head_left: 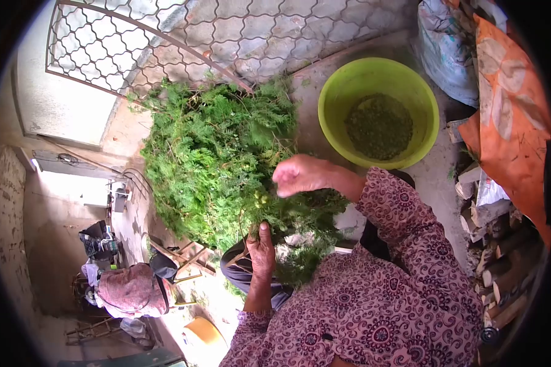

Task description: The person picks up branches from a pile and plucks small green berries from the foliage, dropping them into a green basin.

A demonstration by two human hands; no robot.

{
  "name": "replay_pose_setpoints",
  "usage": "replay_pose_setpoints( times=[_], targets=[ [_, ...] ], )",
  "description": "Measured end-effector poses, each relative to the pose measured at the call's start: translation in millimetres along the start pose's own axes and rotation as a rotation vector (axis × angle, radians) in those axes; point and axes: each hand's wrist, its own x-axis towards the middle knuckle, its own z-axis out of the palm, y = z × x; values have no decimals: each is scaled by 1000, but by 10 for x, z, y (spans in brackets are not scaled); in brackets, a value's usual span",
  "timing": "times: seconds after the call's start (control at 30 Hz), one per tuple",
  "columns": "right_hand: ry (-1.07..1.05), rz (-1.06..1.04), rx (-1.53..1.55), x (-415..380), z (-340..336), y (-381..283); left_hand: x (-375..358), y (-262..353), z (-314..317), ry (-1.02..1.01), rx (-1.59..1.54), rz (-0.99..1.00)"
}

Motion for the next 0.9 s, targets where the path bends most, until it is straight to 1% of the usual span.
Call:
replay_pose_setpoints(
  times=[0.07,0.1,0.17,0.2,0.27,0.3,0.37,0.4,0.43,0.47,0.57,0.6,0.67,0.73,0.77,0.8,0.87,0.9],
  targets=[
    [109,-178,61,-4,-38,-45,-69,153,122,73,60,66],
    [112,-179,59,-6,-28,-42,-64,131,109,65,77,50],
    [25,-128,41,-12,53,-36,-64,129,129,52,65,54],
    [8,-124,-25,-41,85,-104,-67,127,136,43,53,56],
    [81,-201,-72,-18,221,18,-62,89,138,7,39,59],
    [79,-201,-71,-16,267,39,-63,66,136,-27,27,61],
    [203,-296,-222,-11,323,59,-68,30,126,-31,60,49],
    [204,-295,-220,-12,323,48,-71,16,125,-37,94,37],
    [174,-310,-227,-20,320,31,-64,4,161,-18,79,100],
    [145,-326,-235,-26,320,23,-69,0,159,-19,81,99],
    [208,-340,-169,-25,326,32,-66,2,170,-4,51,76],
    [210,-340,-170,5,318,92,-54,9,190,24,33,109],
    [557,-269,-255,95,245,256,-68,26,200,54,10,143],
    [631,32,159,105,-63,54,-111,82,153,8,100,186],
    [580,38,356,89,-161,66,-130,104,143,6,99,149],
    [577,36,359,62,-142,49,-133,111,118,9,101,150],
    [359,196,591,-10,-43,11,-133,123,69,14,105,50],
    [230,190,620,-16,9,32,-133,148,66,14,106,49]
  ],
)
